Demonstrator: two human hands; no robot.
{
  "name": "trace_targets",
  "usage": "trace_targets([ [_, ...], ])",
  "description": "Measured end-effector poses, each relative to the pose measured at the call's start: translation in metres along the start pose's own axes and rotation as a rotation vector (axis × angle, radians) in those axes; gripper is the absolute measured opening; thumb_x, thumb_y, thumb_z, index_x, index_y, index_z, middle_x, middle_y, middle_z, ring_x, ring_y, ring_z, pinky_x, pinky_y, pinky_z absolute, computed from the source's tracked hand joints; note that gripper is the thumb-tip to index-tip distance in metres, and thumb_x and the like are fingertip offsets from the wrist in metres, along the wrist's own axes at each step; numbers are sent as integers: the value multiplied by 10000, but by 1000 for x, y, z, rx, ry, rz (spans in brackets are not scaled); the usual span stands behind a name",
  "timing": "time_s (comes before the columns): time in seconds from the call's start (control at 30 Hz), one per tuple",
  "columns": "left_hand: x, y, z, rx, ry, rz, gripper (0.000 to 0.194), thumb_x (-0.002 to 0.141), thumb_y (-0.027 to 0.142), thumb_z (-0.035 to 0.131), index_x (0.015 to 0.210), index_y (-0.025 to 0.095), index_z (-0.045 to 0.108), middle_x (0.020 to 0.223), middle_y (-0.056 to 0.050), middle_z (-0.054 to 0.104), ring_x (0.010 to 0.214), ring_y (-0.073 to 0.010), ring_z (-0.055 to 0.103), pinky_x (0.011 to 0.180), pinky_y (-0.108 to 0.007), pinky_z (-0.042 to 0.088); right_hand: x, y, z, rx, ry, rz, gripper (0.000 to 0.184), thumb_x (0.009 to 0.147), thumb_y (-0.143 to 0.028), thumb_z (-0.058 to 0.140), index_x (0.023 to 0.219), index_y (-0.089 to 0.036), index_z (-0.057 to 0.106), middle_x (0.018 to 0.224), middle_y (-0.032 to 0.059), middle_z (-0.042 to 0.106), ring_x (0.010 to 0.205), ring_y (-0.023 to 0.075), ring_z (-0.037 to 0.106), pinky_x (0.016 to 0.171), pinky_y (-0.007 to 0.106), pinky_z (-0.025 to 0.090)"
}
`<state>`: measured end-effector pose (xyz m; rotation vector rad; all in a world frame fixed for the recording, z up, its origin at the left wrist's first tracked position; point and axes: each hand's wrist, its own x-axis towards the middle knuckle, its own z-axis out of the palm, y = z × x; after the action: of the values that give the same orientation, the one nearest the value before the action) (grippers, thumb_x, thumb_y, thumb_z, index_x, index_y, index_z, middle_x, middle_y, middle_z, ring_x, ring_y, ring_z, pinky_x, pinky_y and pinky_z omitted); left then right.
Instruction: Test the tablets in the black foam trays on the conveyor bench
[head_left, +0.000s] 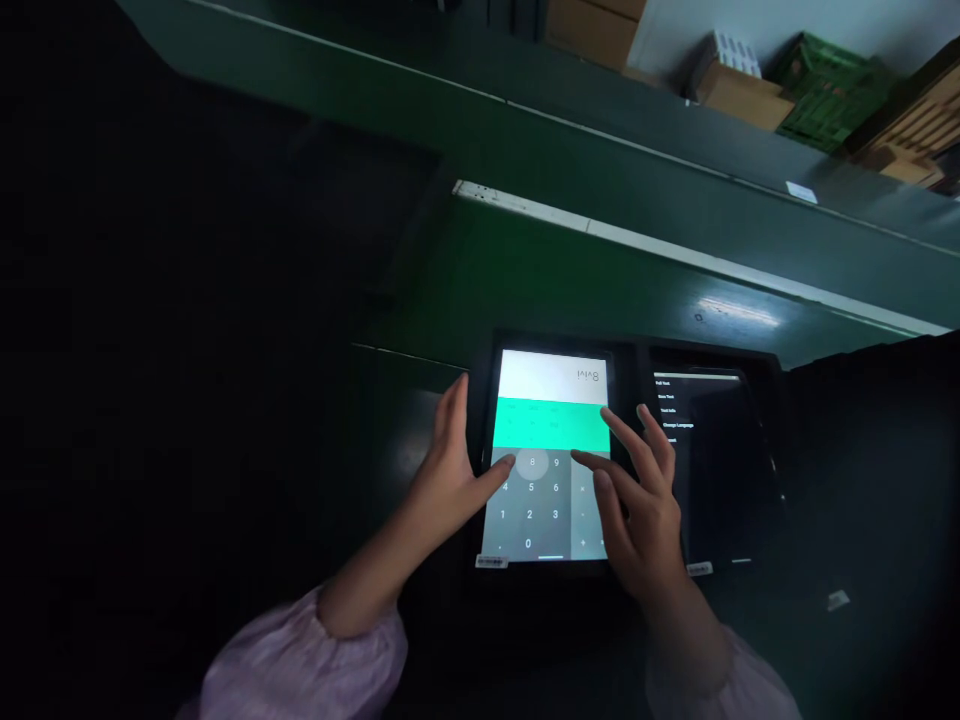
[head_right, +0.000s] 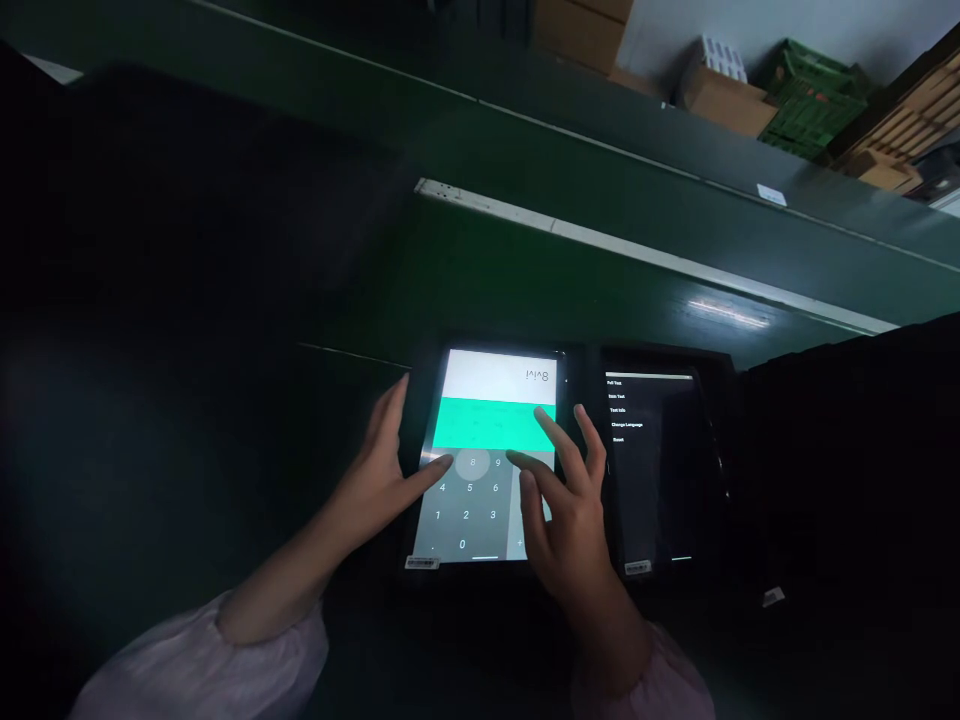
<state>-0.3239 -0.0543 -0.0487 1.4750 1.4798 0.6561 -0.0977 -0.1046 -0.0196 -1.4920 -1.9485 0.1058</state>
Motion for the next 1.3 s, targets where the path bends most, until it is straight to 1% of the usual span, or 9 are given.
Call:
trace_targets([
  [0.13,-1,6,-2,13,-10,-43,1079,858,538,665,1698,199,78,1800,-212,37,1660,-443,46,1292,-657,232,2,6,-1,-2,87,18,289,1078,-204,509,1071,-237,796,1447,62,678,1552,314,410,1123,547,516],
  [0.27,-2,11,-3,-49,-15,-43,1061,866,586,629,1695,205,88,1807,-186,38,1668,-407,37,1302,-635,222,1,15,-2,-97,156,136,321,1087,-290,511,1014,-254,821,1414,66,698,1515,378,434,1088,650,511],
  [0.47,-4,13,0,-87,-8,-70,1047,868,590,602,1698,194,101,1816,-167,-1,1673,-383,15,1318,-604,197,-3,18,4,-162,42,141,320,1095,-307,495,1180,-254,799,1610,83,530,1625,431,219,1154,783,412],
  [0.7,-1,11,-1,-72,104,-87,830,963,592,454,1664,180,286,1787,-163,215,1660,-358,168,1327,-594,183,1,7,12,-194,-56,85,330,1093,-263,493,1289,-313,755,1725,54,367,1666,430,24,1171,859,315],
  [0.8,2,6,-4,-16,153,-52,773,943,548,508,1623,201,387,1733,-160,349,1631,-367,267,1314,-604,238,2,7,14,-174,-37,109,339,1098,-257,473,1273,-292,761,1688,59,434,1665,421,72,1184,834,337],
  [0.9,4,3,-5,31,179,-46,787,931,570,512,1610,183,423,1718,-174,375,1618,-370,303,1305,-603,265,2,10,15,-159,47,170,347,1100,-234,453,1210,-213,781,1621,106,521,1655,413,142,1185,789,392],
  [1.13,7,8,-6,155,200,-14,870,911,615,440,1598,82,438,1674,-240,435,1574,-386,393,1266,-573,368,5,8,18,-137,-11,98,360,1093,-238,456,1266,-276,769,1684,49,448,1664,428,68,1188,837,344],
  [1.2,9,9,-7,214,203,26,876,899,604,425,1562,33,471,1623,-277,487,1521,-411,468,1231,-595,417,7,13,10,-107,52,124,362,1099,-260,449,1244,-282,780,1661,52,482,1662,417,113,1187,815,371],
  [1.3,10,6,-14,298,198,71,858,880,569,414,1517,3,511,1555,-296,555,1438,-431,561,1184,-608,473,5,29,-16,-90,185,191,365,1110,-335,453,1160,-283,810,1555,62,602,1623,385,284,1180,731,454],
])
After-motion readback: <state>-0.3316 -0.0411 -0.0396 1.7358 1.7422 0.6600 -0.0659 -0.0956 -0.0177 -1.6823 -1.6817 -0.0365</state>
